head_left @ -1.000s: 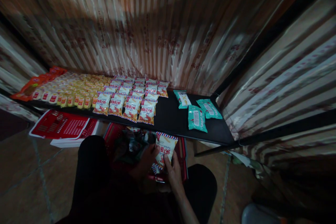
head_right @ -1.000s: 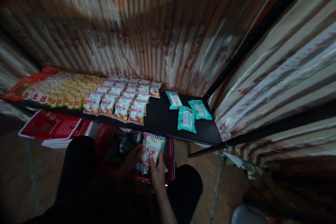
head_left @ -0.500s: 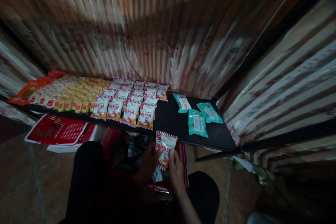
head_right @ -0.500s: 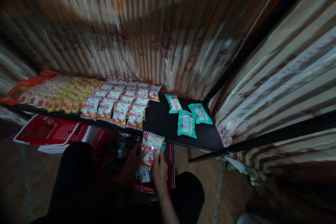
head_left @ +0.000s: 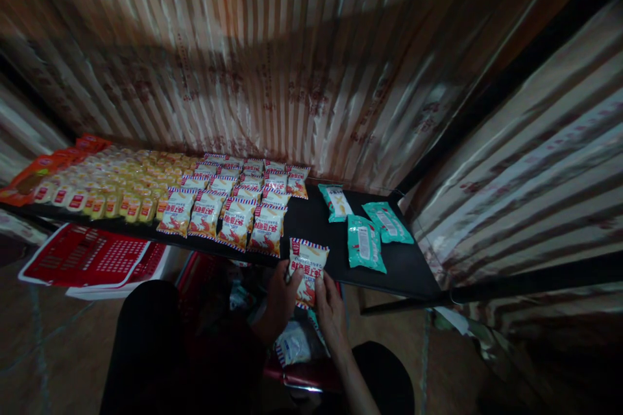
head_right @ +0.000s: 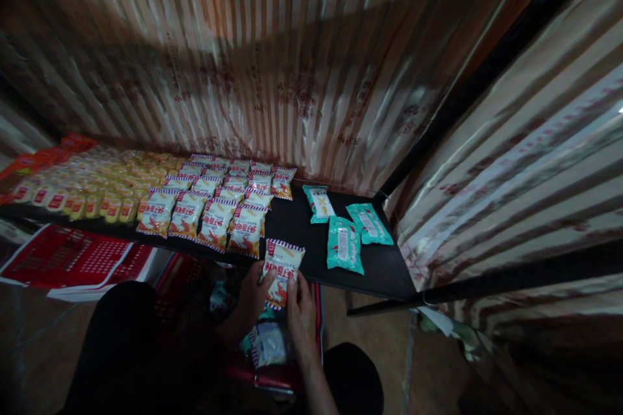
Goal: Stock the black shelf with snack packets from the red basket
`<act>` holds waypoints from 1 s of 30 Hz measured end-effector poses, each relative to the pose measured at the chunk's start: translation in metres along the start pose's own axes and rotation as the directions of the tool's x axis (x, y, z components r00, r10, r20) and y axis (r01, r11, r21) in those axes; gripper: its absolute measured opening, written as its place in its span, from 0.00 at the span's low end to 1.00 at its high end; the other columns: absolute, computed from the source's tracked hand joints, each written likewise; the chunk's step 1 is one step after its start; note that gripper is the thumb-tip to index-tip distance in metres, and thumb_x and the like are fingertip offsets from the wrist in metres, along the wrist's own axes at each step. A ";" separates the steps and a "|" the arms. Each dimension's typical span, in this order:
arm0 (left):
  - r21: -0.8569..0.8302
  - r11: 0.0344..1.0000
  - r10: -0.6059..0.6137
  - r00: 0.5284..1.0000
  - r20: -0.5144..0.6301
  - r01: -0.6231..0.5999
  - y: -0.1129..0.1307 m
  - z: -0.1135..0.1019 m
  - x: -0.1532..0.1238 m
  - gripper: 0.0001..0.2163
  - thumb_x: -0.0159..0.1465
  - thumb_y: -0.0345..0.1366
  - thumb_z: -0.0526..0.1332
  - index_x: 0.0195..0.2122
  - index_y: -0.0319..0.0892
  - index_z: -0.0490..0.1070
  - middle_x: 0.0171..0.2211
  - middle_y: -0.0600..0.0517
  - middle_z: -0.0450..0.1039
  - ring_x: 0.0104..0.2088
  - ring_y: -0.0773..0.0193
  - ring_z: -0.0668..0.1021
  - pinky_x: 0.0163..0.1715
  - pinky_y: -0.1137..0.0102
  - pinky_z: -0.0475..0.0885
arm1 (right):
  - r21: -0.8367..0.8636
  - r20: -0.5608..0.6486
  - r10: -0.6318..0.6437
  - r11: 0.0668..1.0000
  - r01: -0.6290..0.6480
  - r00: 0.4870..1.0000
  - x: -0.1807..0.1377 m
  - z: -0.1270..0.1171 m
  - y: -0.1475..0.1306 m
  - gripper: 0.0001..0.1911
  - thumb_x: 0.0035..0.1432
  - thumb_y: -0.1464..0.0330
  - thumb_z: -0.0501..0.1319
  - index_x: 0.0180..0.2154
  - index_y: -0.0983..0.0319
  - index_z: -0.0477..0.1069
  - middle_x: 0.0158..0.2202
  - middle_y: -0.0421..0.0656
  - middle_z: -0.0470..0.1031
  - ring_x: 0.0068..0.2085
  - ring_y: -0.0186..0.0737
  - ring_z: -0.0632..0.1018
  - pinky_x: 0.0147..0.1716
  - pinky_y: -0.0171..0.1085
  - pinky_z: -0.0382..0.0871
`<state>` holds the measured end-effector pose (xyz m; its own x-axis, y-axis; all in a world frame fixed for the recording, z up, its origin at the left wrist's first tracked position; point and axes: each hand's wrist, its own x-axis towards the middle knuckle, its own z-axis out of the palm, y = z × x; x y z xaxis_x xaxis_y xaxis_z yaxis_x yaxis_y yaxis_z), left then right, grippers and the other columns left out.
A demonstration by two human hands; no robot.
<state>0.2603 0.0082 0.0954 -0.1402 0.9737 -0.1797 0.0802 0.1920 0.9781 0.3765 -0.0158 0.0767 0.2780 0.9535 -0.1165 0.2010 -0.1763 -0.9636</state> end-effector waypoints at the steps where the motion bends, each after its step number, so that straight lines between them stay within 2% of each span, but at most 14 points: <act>1: 0.018 1.000 -0.004 1.000 -0.007 0.004 0.002 0.000 0.003 0.15 0.59 0.44 0.56 0.42 0.40 0.68 0.39 0.46 0.76 0.39 0.58 0.77 0.41 0.66 0.69 | 0.005 0.005 -0.001 1.000 0.001 1.000 0.002 0.000 0.000 0.30 0.58 0.50 0.53 0.54 0.63 0.66 0.51 0.50 0.73 0.49 0.48 0.75 0.46 0.42 0.70; 6: 0.098 0.995 -0.019 1.000 0.014 0.018 0.009 0.003 0.016 0.16 0.59 0.44 0.56 0.44 0.39 0.68 0.42 0.43 0.75 0.42 0.56 0.76 0.44 0.65 0.69 | 0.008 0.065 -0.026 1.000 0.025 0.998 0.012 -0.002 0.001 0.31 0.55 0.51 0.57 0.55 0.62 0.66 0.51 0.49 0.74 0.51 0.48 0.75 0.48 0.43 0.70; 12: 0.088 0.996 0.003 1.000 0.028 -0.005 0.006 0.013 0.034 0.17 0.61 0.43 0.55 0.48 0.40 0.67 0.45 0.43 0.74 0.44 0.56 0.76 0.44 0.64 0.69 | -0.014 0.055 -0.056 0.998 0.057 0.997 0.033 -0.001 -0.002 0.30 0.55 0.52 0.56 0.54 0.62 0.66 0.48 0.48 0.76 0.47 0.49 0.77 0.45 0.42 0.71; 16: 0.123 0.992 0.031 0.999 0.017 -0.033 0.007 0.018 0.042 0.18 0.63 0.41 0.52 0.52 0.38 0.65 0.49 0.41 0.72 0.50 0.56 0.74 0.49 0.63 0.68 | -0.062 0.031 -0.056 0.996 0.058 0.998 0.045 0.001 -0.010 0.31 0.54 0.51 0.57 0.53 0.64 0.67 0.47 0.50 0.76 0.46 0.49 0.77 0.45 0.43 0.71; 20: 0.253 0.959 0.130 0.992 -0.004 -0.124 0.007 0.022 0.040 0.22 0.63 0.37 0.50 0.58 0.36 0.59 0.56 0.39 0.66 0.56 0.55 0.69 0.55 0.61 0.64 | -0.086 0.006 -0.069 0.994 0.069 0.998 0.056 0.003 -0.014 0.31 0.54 0.51 0.56 0.52 0.65 0.67 0.47 0.51 0.77 0.45 0.50 0.77 0.44 0.43 0.71; 25: 0.399 0.869 0.292 0.954 0.063 -0.292 0.001 0.028 0.035 0.26 0.64 0.35 0.48 0.63 0.32 0.51 0.64 0.39 0.54 0.64 0.58 0.58 0.62 0.62 0.55 | -0.143 0.004 -0.106 0.984 0.105 0.994 0.075 0.006 -0.013 0.32 0.55 0.50 0.54 0.52 0.67 0.67 0.44 0.53 0.78 0.42 0.50 0.78 0.40 0.43 0.71; 27: 0.434 0.839 0.323 0.942 0.089 -0.329 -0.003 0.029 0.036 0.26 0.65 0.36 0.47 0.63 0.33 0.50 0.65 0.40 0.49 0.65 0.59 0.55 0.63 0.62 0.53 | -0.174 -0.013 -0.122 0.978 0.118 0.992 0.083 0.007 -0.013 0.32 0.55 0.50 0.54 0.52 0.67 0.67 0.43 0.52 0.78 0.41 0.50 0.78 0.40 0.43 0.71; 30: 0.476 0.802 0.345 0.930 0.126 -0.361 -0.008 0.032 0.040 0.25 0.66 0.36 0.46 0.63 0.33 0.52 0.66 0.41 0.48 0.65 0.59 0.54 0.63 0.62 0.53 | -0.219 -0.038 -0.148 0.966 0.136 0.988 0.094 0.008 -0.015 0.32 0.55 0.50 0.53 0.52 0.66 0.68 0.43 0.53 0.78 0.42 0.49 0.78 0.40 0.43 0.71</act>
<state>0.2857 0.0494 0.0768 0.0216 0.9874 0.1567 0.5850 -0.1396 0.7989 0.3925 0.0788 0.0779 0.2812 0.9590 0.0366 0.4376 -0.0941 -0.8942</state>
